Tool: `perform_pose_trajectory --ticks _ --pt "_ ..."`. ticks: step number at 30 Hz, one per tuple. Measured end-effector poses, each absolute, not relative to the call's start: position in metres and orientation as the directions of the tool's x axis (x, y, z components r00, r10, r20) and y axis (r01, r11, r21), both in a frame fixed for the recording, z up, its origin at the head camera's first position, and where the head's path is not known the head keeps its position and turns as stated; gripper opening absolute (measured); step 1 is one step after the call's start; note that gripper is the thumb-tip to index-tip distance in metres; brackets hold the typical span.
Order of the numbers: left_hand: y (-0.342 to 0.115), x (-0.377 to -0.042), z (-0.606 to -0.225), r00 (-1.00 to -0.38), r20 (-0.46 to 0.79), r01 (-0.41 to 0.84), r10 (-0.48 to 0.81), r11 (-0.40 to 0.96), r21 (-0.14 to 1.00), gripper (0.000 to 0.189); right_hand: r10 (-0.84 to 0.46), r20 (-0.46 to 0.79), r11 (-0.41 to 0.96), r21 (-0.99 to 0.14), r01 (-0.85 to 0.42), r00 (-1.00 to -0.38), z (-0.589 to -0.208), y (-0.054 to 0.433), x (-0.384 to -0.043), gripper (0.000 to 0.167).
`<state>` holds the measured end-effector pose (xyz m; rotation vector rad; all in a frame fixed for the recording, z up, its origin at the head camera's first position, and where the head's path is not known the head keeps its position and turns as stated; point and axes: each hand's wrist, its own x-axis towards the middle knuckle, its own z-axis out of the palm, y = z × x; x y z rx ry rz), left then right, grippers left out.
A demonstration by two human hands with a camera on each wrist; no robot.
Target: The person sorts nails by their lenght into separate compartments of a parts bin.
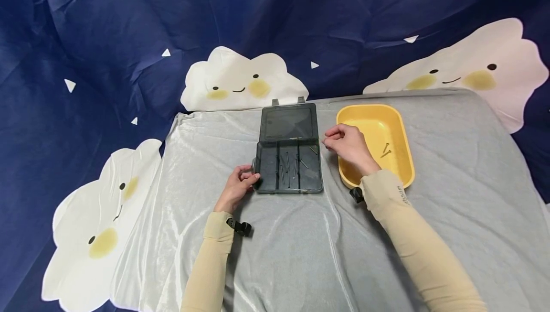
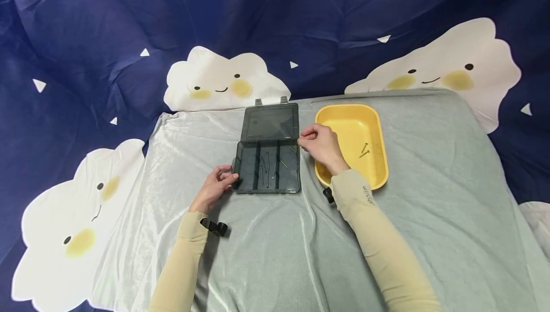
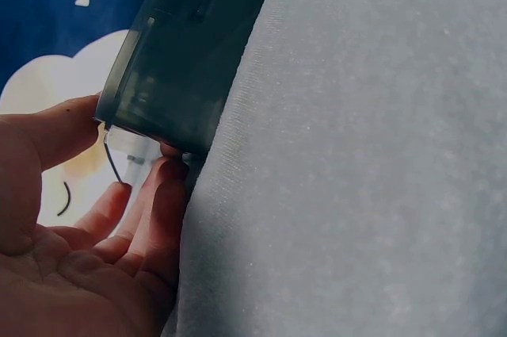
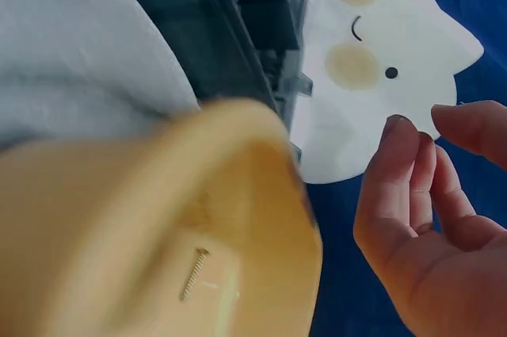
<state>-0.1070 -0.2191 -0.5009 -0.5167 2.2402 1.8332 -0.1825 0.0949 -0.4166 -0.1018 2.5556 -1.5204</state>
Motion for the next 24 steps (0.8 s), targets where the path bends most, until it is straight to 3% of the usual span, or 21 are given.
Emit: perform_pose_trajectory --ticks 8,16,24 --pt "-0.22 -0.108 -0.498 -0.913 -0.39 -0.405 -0.119 0.152 0.901 0.053 -0.124 -0.084 0.465 -0.885 0.017 -0.989 -0.399 0.112 -0.186 0.028" --pt "-0.212 -0.099 -0.471 -0.919 -0.38 -0.393 -0.107 0.166 0.905 0.051 -0.108 -0.046 0.57 -0.821 -0.024 -0.993 -0.389 0.132 -0.195 0.025" --pt "-0.211 -0.098 -0.468 -0.92 -0.379 -0.392 -0.104 0.164 0.905 0.051 -0.143 -0.006 0.675 -0.732 -0.093 -0.99 -0.393 0.15 -0.209 0.024"
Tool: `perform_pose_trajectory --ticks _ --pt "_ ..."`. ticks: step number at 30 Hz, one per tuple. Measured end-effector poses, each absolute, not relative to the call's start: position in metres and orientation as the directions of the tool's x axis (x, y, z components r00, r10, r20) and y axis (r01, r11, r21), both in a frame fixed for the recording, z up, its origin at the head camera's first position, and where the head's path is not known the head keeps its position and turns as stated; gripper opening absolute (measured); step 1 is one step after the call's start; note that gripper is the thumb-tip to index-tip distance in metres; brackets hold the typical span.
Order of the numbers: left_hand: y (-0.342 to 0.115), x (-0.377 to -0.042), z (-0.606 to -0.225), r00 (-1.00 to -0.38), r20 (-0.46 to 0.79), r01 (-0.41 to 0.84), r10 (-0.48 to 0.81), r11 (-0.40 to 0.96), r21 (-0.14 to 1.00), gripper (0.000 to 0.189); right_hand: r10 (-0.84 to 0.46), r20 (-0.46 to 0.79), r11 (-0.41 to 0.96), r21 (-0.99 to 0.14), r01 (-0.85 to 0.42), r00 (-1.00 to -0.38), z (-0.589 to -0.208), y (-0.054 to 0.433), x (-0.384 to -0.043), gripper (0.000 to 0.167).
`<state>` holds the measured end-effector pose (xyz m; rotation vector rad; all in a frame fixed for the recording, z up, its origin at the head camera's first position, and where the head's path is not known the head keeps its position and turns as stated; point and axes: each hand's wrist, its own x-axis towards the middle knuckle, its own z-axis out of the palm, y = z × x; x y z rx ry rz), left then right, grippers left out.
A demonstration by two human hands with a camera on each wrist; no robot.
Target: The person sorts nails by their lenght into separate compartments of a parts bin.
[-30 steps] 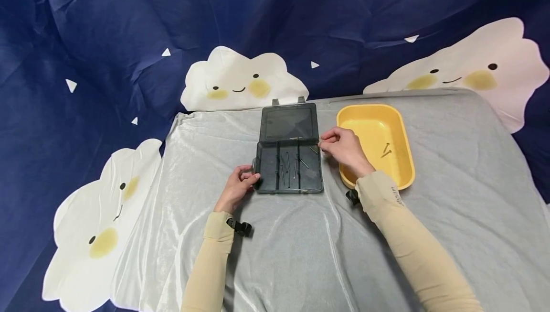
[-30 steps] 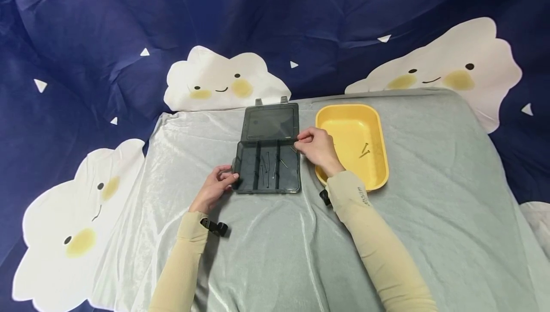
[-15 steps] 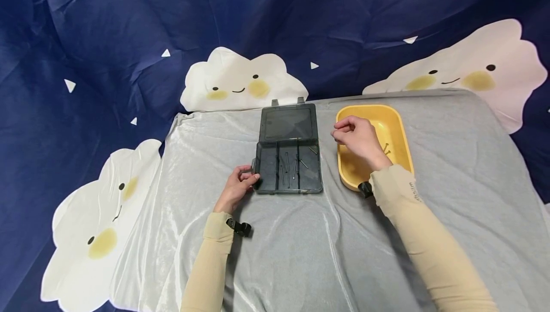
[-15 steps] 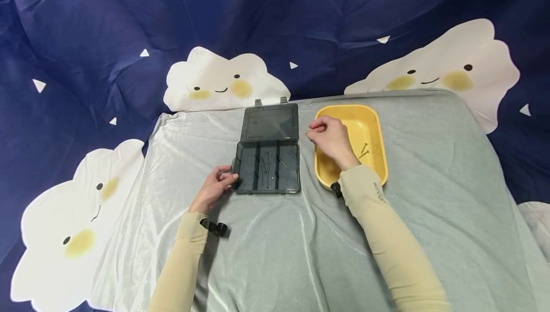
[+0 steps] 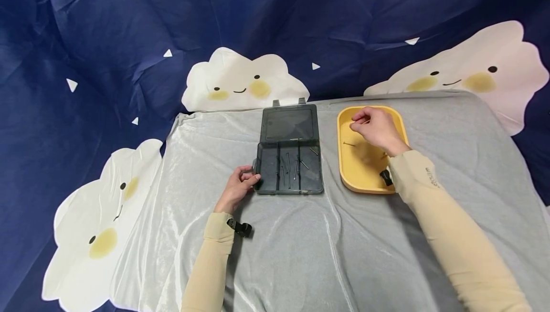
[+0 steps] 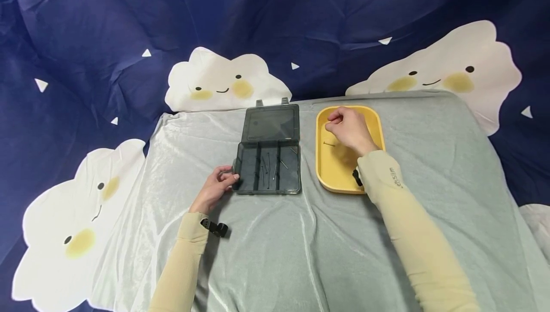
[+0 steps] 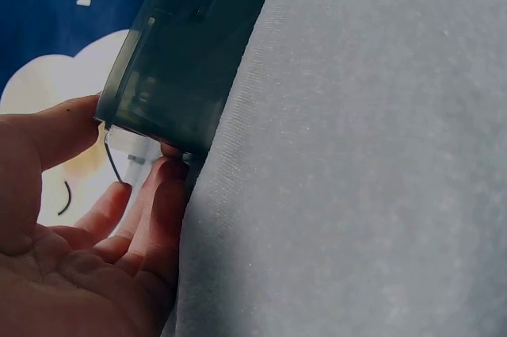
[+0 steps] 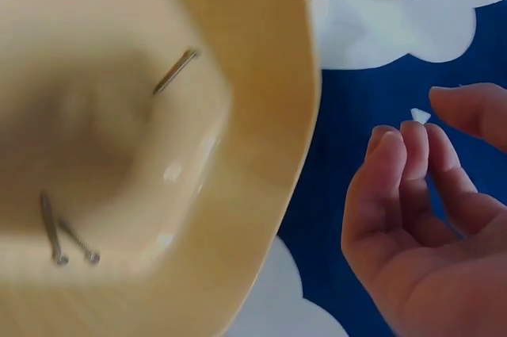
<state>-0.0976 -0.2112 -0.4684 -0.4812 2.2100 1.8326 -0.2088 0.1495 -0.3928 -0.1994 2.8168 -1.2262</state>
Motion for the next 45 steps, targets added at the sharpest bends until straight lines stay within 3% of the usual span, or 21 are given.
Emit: perform_pose_trajectory --ticks 10,18,31,40,45 --pt "-0.213 -0.099 -0.472 -0.92 -0.378 -0.391 -0.104 0.167 0.905 0.051 -0.336 -0.057 0.767 -0.595 -0.238 -0.94 -0.421 0.152 -0.227 0.019" --pt "-0.22 -0.107 -0.5 -0.917 -0.381 -0.395 -0.117 0.142 0.908 0.052 -0.459 -0.123 0.796 -0.497 -0.346 -0.88 -0.446 0.149 -0.232 0.02" --pt "-0.219 -0.106 -0.503 -0.922 -0.358 -0.378 -0.147 0.147 0.914 0.047 -0.46 -0.223 0.834 -0.441 -0.332 -0.859 -0.462 0.14 -0.23 0.033" --pt "-0.218 -0.106 -0.502 -0.921 -0.362 -0.381 -0.146 0.137 0.914 0.048 -0.514 -0.156 0.807 -0.422 -0.413 -0.844 -0.467 0.142 -0.229 0.023" --pt "-0.219 -0.107 -0.502 -0.921 -0.361 -0.381 -0.148 0.14 0.914 0.047 -0.493 -0.193 0.82 -0.429 -0.379 -0.848 -0.465 0.143 -0.228 0.019"
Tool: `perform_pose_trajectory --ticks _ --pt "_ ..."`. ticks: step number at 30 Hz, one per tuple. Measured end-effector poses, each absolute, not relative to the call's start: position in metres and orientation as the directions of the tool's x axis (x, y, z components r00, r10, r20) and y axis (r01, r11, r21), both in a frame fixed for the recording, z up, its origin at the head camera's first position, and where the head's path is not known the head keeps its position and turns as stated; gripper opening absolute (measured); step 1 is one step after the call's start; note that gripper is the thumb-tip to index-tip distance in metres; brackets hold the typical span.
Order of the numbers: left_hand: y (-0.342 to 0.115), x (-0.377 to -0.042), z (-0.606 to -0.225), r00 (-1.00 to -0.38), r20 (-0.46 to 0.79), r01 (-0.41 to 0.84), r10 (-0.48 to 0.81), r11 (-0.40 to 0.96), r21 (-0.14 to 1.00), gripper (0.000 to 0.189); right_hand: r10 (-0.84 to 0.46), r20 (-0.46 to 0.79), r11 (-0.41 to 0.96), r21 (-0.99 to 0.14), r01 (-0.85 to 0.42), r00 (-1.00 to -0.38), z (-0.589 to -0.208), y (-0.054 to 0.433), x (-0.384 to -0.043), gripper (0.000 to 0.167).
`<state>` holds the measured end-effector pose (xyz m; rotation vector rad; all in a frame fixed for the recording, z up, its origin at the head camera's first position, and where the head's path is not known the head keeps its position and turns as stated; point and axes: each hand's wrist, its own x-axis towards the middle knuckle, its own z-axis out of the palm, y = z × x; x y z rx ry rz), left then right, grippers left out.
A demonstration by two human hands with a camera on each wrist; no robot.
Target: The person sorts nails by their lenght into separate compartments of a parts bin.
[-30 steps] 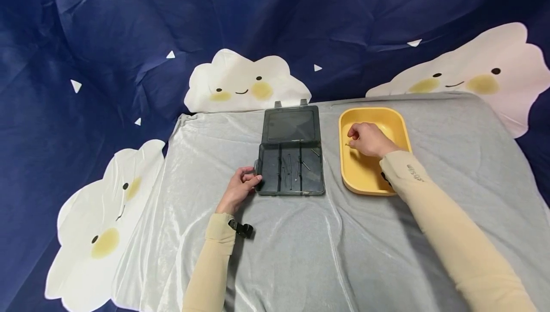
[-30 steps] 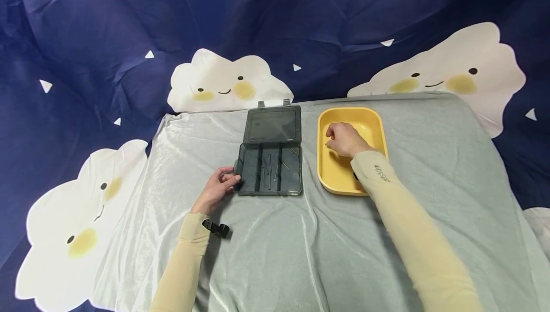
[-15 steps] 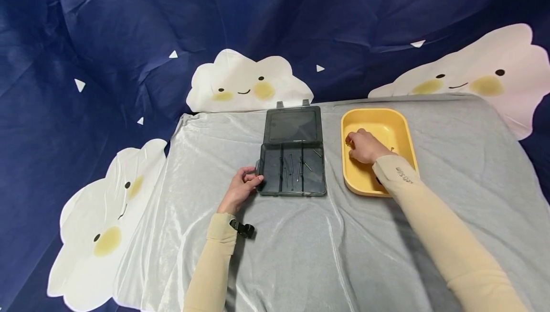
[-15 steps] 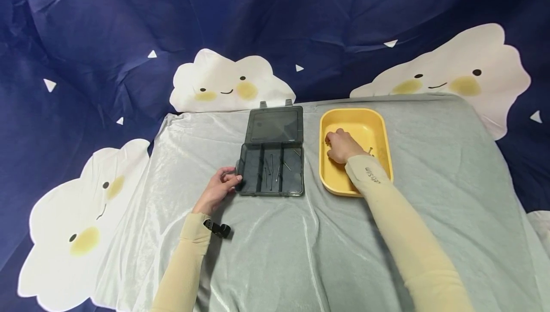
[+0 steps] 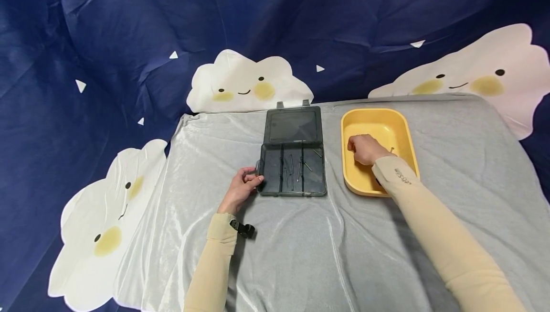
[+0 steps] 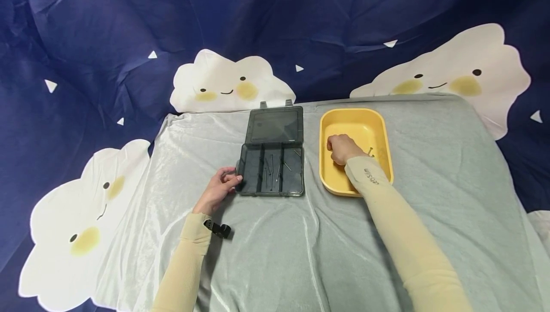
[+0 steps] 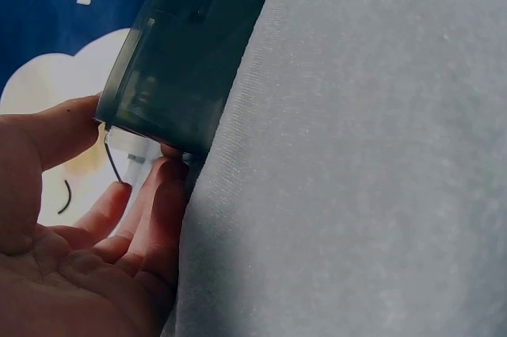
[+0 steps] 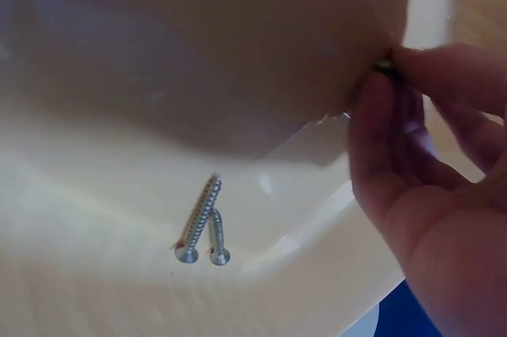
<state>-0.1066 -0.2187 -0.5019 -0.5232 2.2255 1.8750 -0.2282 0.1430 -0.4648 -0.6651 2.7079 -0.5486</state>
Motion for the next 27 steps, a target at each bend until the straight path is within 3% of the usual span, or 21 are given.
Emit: perform_pose_trajectory --ticks 9,27 --pt "-0.2184 -0.1061 -0.5026 -0.921 -0.359 -0.379 -0.149 0.137 0.915 0.046 -0.426 -0.308 0.863 -0.421 -0.28 -0.851 -0.4574 0.1455 -0.2247 0.015" --pt "-0.2189 -0.1064 -0.5035 -0.924 -0.355 -0.373 -0.141 0.134 0.918 0.046 -0.388 -0.357 0.877 -0.427 -0.221 -0.85 -0.4595 0.1463 -0.2224 0.016"
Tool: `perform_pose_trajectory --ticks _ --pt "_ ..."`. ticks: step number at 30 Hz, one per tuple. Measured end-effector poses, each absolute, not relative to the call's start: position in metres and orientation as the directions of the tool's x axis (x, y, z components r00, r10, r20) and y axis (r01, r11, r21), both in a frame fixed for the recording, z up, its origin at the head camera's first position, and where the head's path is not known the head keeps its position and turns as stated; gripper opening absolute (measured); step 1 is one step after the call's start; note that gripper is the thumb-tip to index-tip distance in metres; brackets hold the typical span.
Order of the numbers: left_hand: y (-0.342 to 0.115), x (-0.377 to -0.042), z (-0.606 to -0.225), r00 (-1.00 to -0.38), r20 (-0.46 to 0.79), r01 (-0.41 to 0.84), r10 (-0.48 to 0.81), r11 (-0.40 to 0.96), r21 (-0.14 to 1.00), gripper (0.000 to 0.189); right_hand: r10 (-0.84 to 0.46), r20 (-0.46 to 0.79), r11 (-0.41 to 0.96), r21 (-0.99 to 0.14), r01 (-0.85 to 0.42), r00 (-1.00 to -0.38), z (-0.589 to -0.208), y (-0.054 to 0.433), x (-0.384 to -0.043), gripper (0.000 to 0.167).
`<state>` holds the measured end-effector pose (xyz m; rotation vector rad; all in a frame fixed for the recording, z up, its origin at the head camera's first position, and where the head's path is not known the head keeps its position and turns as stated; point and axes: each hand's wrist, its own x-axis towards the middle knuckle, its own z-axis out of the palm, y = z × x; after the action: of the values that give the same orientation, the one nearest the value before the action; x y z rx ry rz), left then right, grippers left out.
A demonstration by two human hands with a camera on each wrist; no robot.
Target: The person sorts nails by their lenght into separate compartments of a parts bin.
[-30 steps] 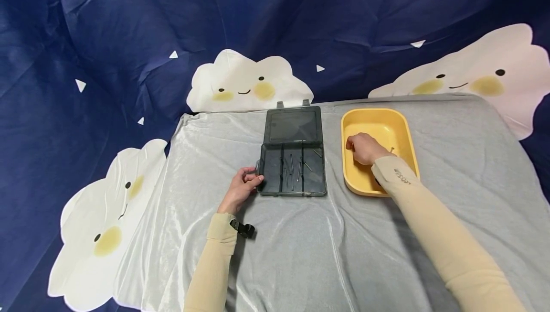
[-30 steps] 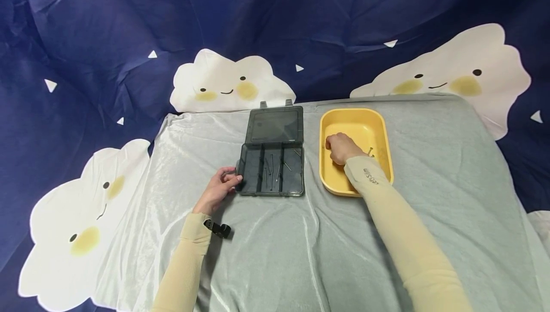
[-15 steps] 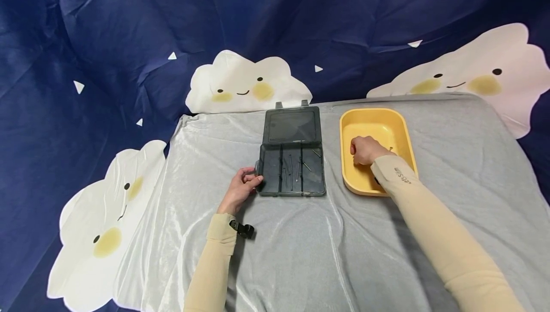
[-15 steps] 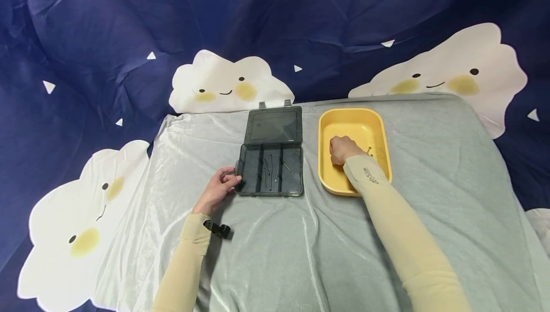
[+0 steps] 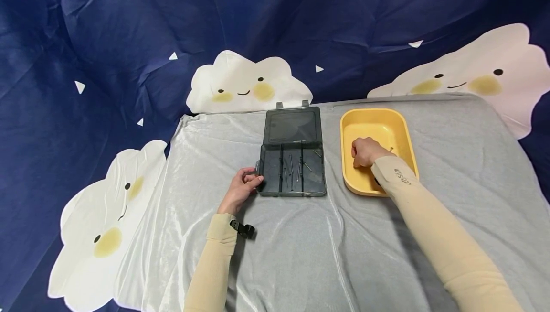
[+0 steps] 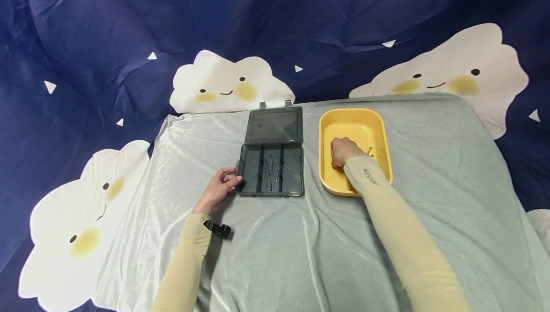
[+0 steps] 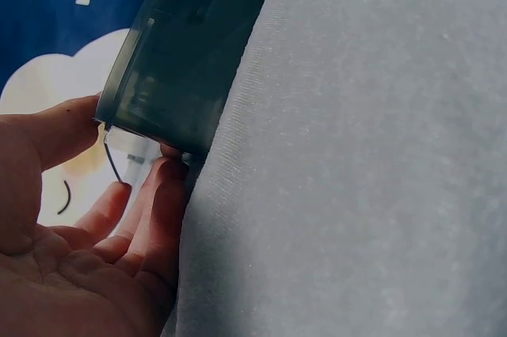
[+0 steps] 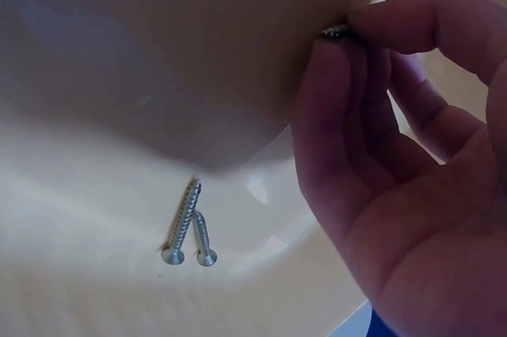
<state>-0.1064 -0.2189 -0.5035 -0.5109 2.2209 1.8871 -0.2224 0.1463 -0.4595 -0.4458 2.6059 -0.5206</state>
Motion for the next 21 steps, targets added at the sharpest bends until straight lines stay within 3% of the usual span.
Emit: perform_pose_trajectory --ticks 21 --pt "-0.2182 -0.1063 -0.5026 -0.924 -0.355 -0.372 -0.144 0.113 0.921 0.046 -0.385 -0.358 0.877 -0.429 -0.216 -0.851 -0.4591 0.1465 -0.2216 0.017"
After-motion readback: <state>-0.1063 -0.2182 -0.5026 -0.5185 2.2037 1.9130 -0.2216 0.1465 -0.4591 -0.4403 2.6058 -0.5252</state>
